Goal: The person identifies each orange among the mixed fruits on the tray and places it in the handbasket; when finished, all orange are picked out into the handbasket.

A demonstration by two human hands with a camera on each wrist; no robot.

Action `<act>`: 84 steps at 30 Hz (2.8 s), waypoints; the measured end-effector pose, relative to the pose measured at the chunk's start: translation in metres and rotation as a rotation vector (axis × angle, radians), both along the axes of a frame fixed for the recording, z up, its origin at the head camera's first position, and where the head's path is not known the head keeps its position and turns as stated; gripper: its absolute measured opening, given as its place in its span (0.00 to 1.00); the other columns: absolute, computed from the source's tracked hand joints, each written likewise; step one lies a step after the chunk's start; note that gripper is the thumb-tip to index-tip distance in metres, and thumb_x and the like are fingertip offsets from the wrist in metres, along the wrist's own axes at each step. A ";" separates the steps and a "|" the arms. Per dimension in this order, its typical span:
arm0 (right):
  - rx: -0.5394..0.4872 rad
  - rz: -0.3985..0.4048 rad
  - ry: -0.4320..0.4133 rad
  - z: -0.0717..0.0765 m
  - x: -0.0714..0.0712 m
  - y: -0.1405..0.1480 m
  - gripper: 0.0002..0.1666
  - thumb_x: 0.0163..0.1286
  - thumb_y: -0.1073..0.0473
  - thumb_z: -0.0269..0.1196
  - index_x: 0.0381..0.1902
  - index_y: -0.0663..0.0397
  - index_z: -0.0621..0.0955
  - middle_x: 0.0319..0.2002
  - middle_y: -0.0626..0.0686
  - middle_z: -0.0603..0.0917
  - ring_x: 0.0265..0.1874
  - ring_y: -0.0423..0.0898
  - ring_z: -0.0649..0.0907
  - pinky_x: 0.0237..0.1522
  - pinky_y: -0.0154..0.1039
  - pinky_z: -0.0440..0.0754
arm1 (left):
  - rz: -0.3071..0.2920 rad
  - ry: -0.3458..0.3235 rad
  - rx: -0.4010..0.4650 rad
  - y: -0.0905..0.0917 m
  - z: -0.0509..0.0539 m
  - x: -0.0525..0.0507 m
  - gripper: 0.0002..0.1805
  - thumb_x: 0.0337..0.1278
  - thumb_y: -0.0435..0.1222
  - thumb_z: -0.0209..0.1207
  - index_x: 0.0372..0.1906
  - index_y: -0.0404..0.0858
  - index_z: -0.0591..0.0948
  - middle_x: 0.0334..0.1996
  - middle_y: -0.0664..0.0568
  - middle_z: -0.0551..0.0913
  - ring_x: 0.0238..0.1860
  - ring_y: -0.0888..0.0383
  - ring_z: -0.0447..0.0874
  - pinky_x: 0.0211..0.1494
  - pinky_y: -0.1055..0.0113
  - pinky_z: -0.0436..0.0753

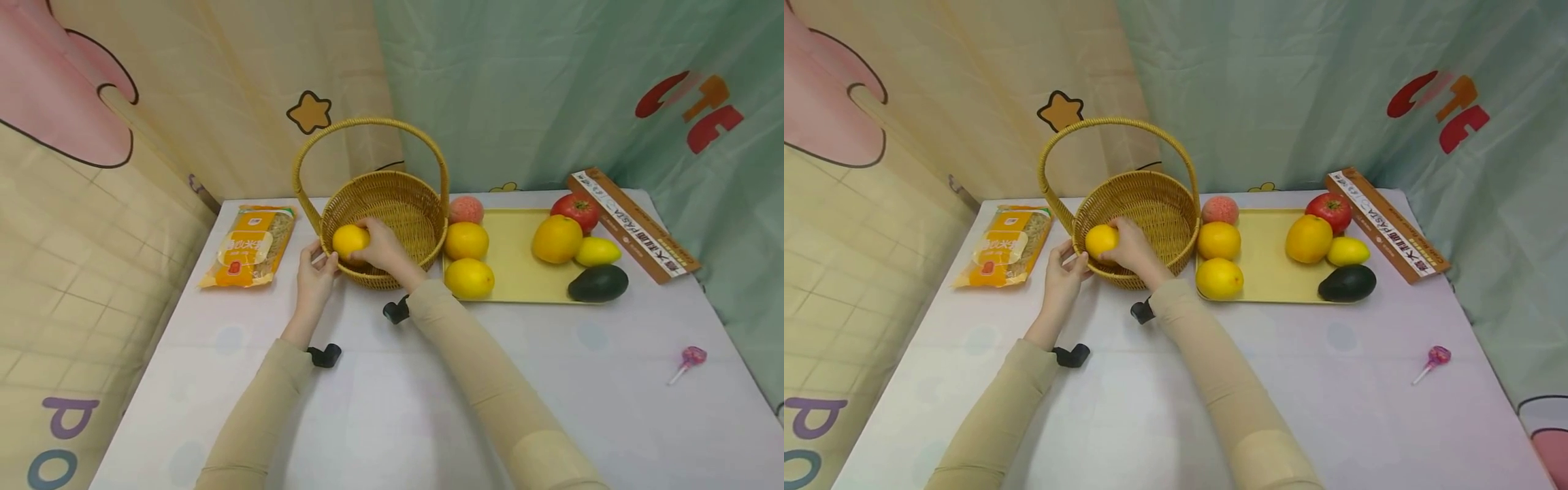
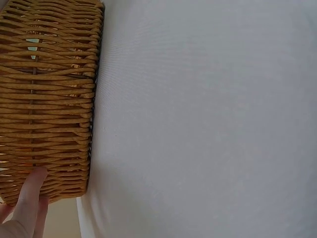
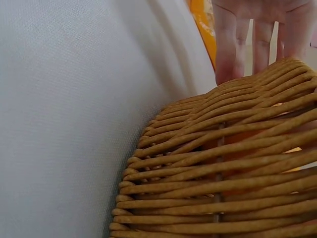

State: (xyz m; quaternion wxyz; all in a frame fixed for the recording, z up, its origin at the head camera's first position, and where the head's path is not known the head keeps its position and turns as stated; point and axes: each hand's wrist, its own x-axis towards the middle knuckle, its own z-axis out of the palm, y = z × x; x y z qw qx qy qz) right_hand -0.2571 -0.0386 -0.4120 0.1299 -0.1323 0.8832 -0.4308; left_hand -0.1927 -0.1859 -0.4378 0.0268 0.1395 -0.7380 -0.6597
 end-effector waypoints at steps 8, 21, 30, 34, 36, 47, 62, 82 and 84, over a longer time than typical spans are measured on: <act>0.033 0.049 0.020 0.009 0.005 0.008 0.35 0.72 0.51 0.61 0.73 0.54 0.65 0.73 0.56 0.66 0.71 0.54 0.67 0.74 0.48 0.68 | -0.003 -0.002 -0.003 -0.004 -0.003 -0.001 0.31 0.73 0.36 0.52 0.75 0.39 0.56 0.72 0.43 0.62 0.67 0.49 0.72 0.64 0.57 0.81; -0.270 -0.029 0.109 0.040 0.044 0.101 0.21 0.73 0.53 0.60 0.60 0.55 0.77 0.58 0.55 0.81 0.59 0.51 0.79 0.64 0.45 0.79 | -0.012 0.002 -0.006 -0.001 -0.001 -0.001 0.31 0.73 0.35 0.52 0.74 0.38 0.56 0.71 0.42 0.63 0.65 0.49 0.73 0.63 0.57 0.83; -0.266 -0.138 0.088 0.037 0.069 0.180 0.23 0.72 0.52 0.62 0.60 0.57 0.77 0.59 0.57 0.80 0.60 0.51 0.78 0.66 0.48 0.78 | -0.027 -0.025 -0.011 -0.004 0.000 -0.001 0.31 0.73 0.35 0.52 0.75 0.38 0.55 0.72 0.42 0.61 0.66 0.49 0.73 0.64 0.58 0.82; -0.234 -0.148 0.076 0.025 0.074 0.202 0.26 0.71 0.51 0.63 0.61 0.58 0.76 0.60 0.59 0.79 0.61 0.54 0.78 0.67 0.51 0.76 | -0.030 -0.028 -0.017 -0.004 0.000 -0.001 0.31 0.73 0.36 0.52 0.74 0.39 0.55 0.72 0.42 0.61 0.65 0.50 0.73 0.63 0.59 0.82; -0.228 -0.148 0.059 0.020 0.076 0.210 0.27 0.71 0.51 0.63 0.62 0.59 0.75 0.61 0.60 0.78 0.61 0.55 0.77 0.67 0.52 0.75 | -0.033 -0.029 -0.019 -0.004 0.000 -0.001 0.31 0.73 0.36 0.52 0.75 0.39 0.55 0.72 0.43 0.61 0.65 0.50 0.72 0.64 0.59 0.82; -0.184 -0.132 -0.080 -0.007 0.079 0.227 0.36 0.68 0.50 0.66 0.67 0.59 0.70 0.66 0.62 0.72 0.67 0.60 0.70 0.70 0.58 0.70 | -0.046 -0.025 -0.033 -0.005 0.000 -0.001 0.32 0.73 0.37 0.52 0.75 0.39 0.54 0.72 0.43 0.61 0.66 0.50 0.72 0.63 0.60 0.82; -0.039 -0.112 -0.196 -0.023 0.075 0.218 0.50 0.62 0.41 0.69 0.73 0.57 0.61 0.70 0.62 0.67 0.63 0.62 0.71 0.63 0.57 0.76 | -0.037 -0.039 -0.026 -0.004 0.001 -0.002 0.32 0.72 0.38 0.53 0.75 0.42 0.55 0.73 0.46 0.61 0.66 0.51 0.72 0.62 0.61 0.83; -0.058 -0.126 -0.099 0.008 0.074 0.202 0.48 0.61 0.48 0.69 0.71 0.58 0.60 0.71 0.61 0.64 0.65 0.64 0.69 0.67 0.61 0.71 | -0.038 -0.030 -0.016 -0.004 -0.001 -0.003 0.31 0.72 0.37 0.53 0.74 0.39 0.55 0.72 0.43 0.61 0.65 0.48 0.73 0.63 0.57 0.82; -0.122 -0.123 -0.082 0.015 0.070 0.197 0.47 0.61 0.51 0.69 0.71 0.59 0.59 0.72 0.61 0.63 0.66 0.64 0.68 0.68 0.60 0.72 | -0.036 -0.029 -0.025 -0.004 0.000 -0.004 0.31 0.72 0.36 0.53 0.74 0.39 0.56 0.72 0.42 0.62 0.65 0.48 0.74 0.63 0.57 0.83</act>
